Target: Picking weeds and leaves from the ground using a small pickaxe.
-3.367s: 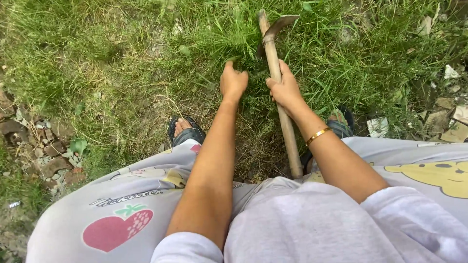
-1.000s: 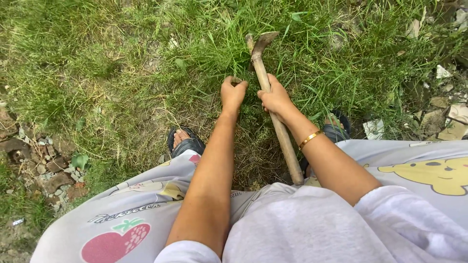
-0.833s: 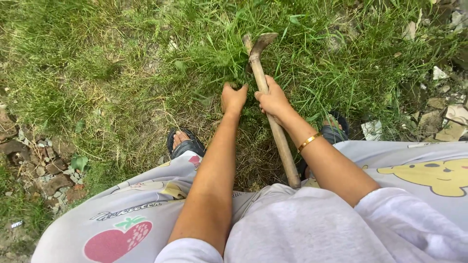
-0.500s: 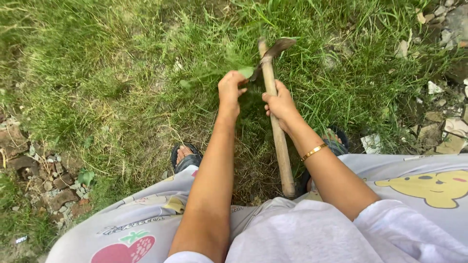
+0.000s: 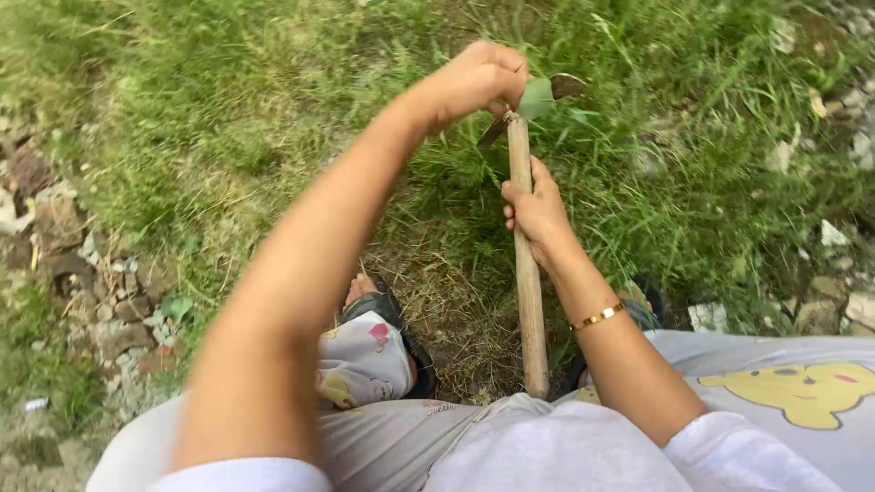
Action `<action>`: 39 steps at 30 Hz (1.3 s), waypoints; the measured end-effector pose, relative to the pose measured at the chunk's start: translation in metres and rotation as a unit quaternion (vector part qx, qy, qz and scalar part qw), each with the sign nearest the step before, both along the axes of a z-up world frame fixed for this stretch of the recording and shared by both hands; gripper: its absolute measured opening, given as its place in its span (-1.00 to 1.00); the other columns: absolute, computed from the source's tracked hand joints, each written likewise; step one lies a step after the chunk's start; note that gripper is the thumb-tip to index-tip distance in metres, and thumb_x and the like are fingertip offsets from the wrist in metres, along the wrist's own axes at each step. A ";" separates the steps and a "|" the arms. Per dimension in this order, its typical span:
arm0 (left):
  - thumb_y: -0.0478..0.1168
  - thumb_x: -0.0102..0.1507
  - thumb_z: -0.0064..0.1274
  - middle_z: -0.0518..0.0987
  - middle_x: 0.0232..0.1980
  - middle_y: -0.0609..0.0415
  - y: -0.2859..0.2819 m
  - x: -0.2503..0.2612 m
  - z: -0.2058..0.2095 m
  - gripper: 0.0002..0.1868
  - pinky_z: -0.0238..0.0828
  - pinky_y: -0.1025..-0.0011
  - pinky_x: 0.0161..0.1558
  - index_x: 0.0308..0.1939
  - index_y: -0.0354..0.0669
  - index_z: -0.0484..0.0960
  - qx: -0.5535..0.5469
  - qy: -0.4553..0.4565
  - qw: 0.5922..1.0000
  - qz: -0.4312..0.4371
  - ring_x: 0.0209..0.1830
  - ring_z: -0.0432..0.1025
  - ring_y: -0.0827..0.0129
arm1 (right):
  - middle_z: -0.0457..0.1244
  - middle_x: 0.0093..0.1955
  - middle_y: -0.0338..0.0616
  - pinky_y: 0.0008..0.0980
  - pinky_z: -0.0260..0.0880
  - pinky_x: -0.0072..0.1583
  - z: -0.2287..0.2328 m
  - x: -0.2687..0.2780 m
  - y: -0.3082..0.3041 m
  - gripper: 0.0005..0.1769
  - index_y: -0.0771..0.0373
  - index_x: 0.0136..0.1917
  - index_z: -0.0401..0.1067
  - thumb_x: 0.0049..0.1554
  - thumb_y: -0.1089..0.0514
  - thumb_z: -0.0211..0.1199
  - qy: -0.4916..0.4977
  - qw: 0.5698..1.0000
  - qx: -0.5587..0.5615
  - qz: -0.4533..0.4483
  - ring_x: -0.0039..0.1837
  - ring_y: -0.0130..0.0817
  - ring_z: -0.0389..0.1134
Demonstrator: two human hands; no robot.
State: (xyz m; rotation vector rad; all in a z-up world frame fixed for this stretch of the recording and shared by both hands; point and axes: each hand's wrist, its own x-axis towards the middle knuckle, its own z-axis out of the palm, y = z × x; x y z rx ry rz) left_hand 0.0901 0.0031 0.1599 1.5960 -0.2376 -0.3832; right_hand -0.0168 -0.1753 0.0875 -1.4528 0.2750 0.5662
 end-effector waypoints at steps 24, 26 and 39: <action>-0.29 0.22 0.02 0.63 -0.39 0.15 0.455 -0.454 -0.132 -0.89 0.24 0.52 -0.54 -0.28 -0.14 0.67 0.069 0.243 0.682 0.686 -0.54 0.39 0.57 | 0.14 -0.27 -0.35 -0.50 0.19 -0.34 0.089 -0.052 0.200 -0.26 0.09 0.63 0.12 0.20 0.25 0.16 -0.021 0.914 0.016 0.405 -0.32 -0.58 0.14; -0.30 0.21 0.02 0.63 -0.38 0.15 0.458 -0.486 -0.163 -0.89 0.23 0.52 -0.55 -0.31 -0.15 0.66 0.078 0.283 0.640 0.710 -0.54 0.38 0.59 | 0.13 -0.28 -0.35 -0.49 0.19 -0.35 0.084 -0.056 0.216 -0.26 0.08 0.62 0.12 0.20 0.25 0.16 -0.009 0.907 -0.001 0.422 -0.32 -0.57 0.13; -0.31 -0.03 0.14 0.34 0.33 -0.16 0.492 -0.528 -0.245 -0.09 0.19 0.19 0.19 0.44 -0.16 0.27 0.415 0.213 0.602 0.648 0.26 0.25 0.04 | 0.16 -0.29 -0.31 -0.49 0.20 -0.35 0.038 -0.046 0.238 -0.21 0.03 0.64 0.07 0.19 0.18 0.20 -0.002 0.899 -0.055 0.435 -0.36 -0.56 0.14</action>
